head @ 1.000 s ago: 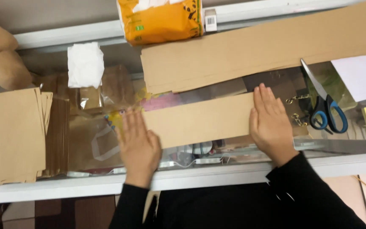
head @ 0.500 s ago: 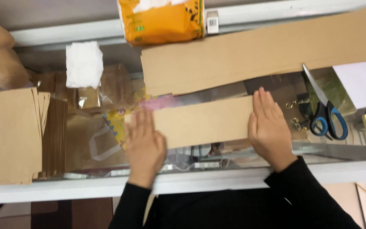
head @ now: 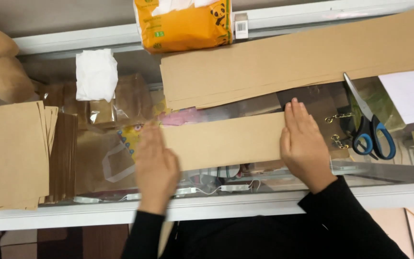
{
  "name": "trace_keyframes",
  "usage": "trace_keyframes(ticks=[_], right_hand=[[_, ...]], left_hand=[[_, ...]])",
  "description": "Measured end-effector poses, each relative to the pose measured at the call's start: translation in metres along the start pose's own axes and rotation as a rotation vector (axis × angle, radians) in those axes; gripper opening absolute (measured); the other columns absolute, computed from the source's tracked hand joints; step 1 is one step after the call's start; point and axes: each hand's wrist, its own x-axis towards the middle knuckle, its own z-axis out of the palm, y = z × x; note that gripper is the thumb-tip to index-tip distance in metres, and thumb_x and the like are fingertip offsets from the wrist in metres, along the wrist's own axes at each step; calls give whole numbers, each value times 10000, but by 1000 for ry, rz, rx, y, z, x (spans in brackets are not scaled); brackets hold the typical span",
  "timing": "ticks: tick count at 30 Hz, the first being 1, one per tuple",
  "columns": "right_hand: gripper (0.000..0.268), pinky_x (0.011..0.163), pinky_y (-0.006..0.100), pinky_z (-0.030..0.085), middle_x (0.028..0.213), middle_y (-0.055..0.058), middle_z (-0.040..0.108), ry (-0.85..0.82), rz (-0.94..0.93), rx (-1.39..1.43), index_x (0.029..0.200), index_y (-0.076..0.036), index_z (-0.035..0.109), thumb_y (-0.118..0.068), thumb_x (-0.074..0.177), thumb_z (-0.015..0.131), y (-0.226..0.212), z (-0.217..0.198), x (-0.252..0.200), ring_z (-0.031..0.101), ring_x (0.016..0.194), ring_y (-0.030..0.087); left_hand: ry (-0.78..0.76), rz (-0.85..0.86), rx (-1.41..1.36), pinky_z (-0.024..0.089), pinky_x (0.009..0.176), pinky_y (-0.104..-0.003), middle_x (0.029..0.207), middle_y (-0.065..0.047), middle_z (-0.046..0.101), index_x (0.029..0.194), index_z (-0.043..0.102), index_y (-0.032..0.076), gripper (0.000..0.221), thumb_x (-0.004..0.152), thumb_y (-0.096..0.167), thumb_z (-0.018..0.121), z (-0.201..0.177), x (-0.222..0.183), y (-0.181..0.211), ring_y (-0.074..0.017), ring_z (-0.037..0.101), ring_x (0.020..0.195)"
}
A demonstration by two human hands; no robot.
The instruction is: Cutting a long strip of brown paper into smaller rectangular pieces using scissors by folding and cutting along the crease.
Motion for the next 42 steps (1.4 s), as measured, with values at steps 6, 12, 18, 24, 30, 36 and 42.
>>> trace_keyframes(ticks=[6,12,18,24,30,36,42], right_hand=[[659,1301,473,196,1756,163,289,-164,183,129,1681,-49,329,-231,1048,363,0,4,-3,256,1611,333],[661,1275,575,141,1720,241,338,27,243,440,1618,2,439,-59,967,539,5,-18,-12,262,1587,432],[561,1306,547,155,1681,185,444,132,330,455,1504,-32,596,-72,949,665,12,2,-36,324,1584,395],[449,1304,534,184,1605,177,542,178,370,523,1409,-44,678,-3,962,673,2,-12,-35,388,1551,405],[369,1314,494,241,1505,116,641,211,400,519,1314,-92,746,-12,957,700,3,-9,-31,480,1513,355],[343,1255,539,343,1499,269,600,327,358,602,1290,31,724,125,969,647,-5,-24,-24,472,1478,470],[319,1346,483,241,1697,245,216,497,505,784,1417,32,454,72,1102,431,4,-35,-18,238,1617,382]], left_hand=[[-135,-110,96,8,1289,-601,1751,-229,243,1660,312,-1,688,1038,289,366,-14,-2,-7,-373,183,1628],[-166,31,214,104,1286,-618,1594,-147,480,1551,526,117,643,963,372,587,-28,-1,-25,-360,437,1463],[-376,-46,153,105,1182,-645,1467,-136,532,1536,539,139,734,909,461,745,-55,15,-24,-377,486,1257],[-361,-21,103,192,1114,-621,1265,-81,589,1356,672,167,639,804,432,854,-55,22,-31,-332,500,1126],[-287,5,75,223,1125,-571,1060,-58,647,1127,688,153,453,788,392,871,-56,18,-26,-307,540,1102],[-305,103,154,346,1034,-434,773,-6,773,939,718,225,102,917,321,743,-65,16,-22,-200,678,937],[-474,9,-440,540,680,-353,840,5,771,1072,558,153,97,1052,238,598,-104,25,28,-176,744,710]])
